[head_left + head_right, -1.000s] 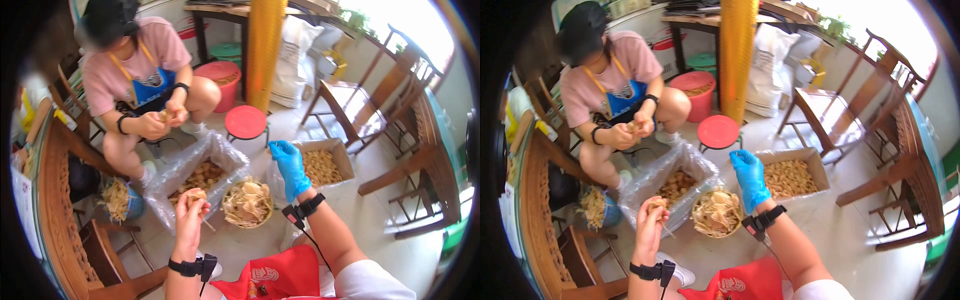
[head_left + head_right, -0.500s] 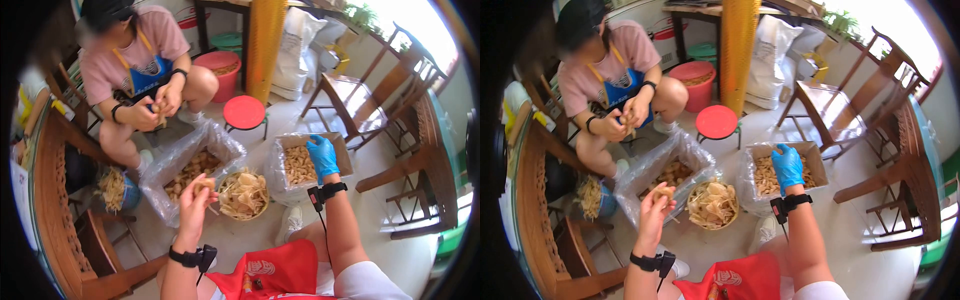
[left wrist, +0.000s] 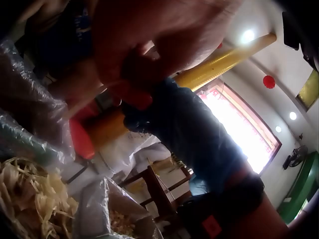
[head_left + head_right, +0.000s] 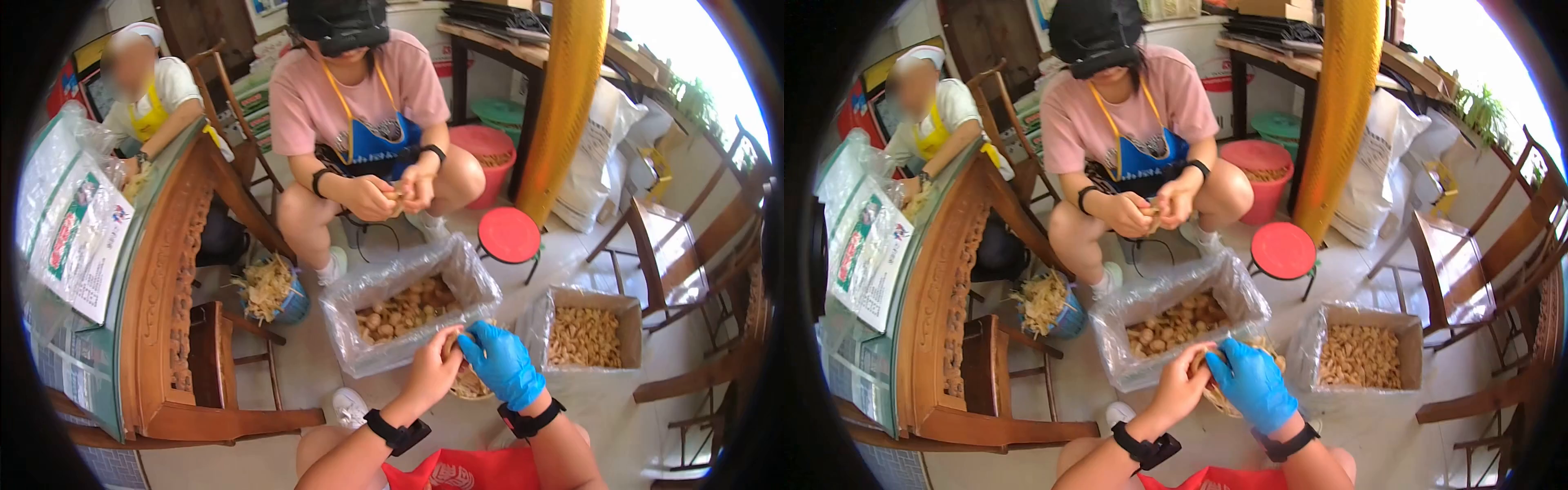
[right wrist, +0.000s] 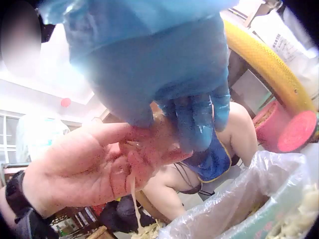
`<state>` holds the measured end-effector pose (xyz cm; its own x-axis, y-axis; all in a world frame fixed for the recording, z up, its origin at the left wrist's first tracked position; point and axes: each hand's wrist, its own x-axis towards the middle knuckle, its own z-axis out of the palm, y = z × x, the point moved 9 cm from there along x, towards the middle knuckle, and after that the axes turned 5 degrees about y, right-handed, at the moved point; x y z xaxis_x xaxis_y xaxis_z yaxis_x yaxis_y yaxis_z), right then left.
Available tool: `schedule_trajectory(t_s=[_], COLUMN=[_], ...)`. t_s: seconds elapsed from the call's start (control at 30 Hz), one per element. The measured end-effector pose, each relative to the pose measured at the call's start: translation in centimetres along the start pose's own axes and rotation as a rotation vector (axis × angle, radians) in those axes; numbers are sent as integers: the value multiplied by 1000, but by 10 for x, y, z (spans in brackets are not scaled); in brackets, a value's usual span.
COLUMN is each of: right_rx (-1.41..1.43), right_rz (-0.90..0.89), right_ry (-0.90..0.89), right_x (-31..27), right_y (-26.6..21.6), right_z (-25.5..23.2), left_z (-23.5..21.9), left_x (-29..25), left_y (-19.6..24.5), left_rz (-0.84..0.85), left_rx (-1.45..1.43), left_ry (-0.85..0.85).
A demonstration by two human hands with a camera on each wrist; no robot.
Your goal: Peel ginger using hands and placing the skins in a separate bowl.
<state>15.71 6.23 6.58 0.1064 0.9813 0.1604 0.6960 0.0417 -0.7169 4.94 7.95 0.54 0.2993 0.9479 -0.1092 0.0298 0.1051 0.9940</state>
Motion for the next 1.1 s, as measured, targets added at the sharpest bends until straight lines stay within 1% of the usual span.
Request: schedule_trajectory(t_s=[0.03, 0.07, 0.1, 0.17, 0.2, 0.23, 0.3, 0.33, 0.4, 0.5, 0.63, 0.67, 0.7, 0.83, 0.9, 1.03, 1.1], right_rx=[-5, -10, -7, -25, -30, -31, 96, 93, 80, 109, 182, 194, 206, 194, 122, 36, 51], right_rz=[-3, 3, -15, -104, -91, -99, -63, -68, -110, -125, -171, -171, -170, -230, -281, -333, -371], right_ry=[-17, -37, -36, 34, 56, 55, 119, 117, 192, 237, 210, 177, 145, 138, 185, 230, 258], right_x=[1, -2, -2, -1, -1, -1, -2, -2, -1, 0, -2, -2, -1, 1, 1, -1, 0], right_y=[-1, 1, 1, -5, -6, -8, -7, -6, -4, -7, -3, -4, -4, -5, -7, -13, -15], right_z=[3, 6, 8, 5, 3, 5, 1, 2, -2, -5, 0, 0, 1, 0, -1, -1, -2], left_z=[-2, -5, -10, -12, -12, -13, -11, -10, -7, -4, -3, -2, -1, 1, 1, 3, 3], left_x=[-2, -2, -2, 0, -2, -1, -3, -3, -3, -4, -5, -4, -3, -5, -6, -2, 1], left_y=[3, -3, -5, -8, -3, -2, -3, -3, -6, -7, -17, -21, -21, -8, -1, -19, -21], left_rz=[-14, -33, -21, -2, -13, -8, -13, -10, -64, -75, -89, -91, -94, -83, -121, -166, -156], left_rx=[30, 53, 57, 162, 193, 191, 157, 153, -29, -5, 59, 56, 52, 144, -22, -110, -237], left_ry=[7, -10, 3, -41, -50, -44, -79, -75, -75, -66, -67, -72, -78, -125, -104, -120, -94])
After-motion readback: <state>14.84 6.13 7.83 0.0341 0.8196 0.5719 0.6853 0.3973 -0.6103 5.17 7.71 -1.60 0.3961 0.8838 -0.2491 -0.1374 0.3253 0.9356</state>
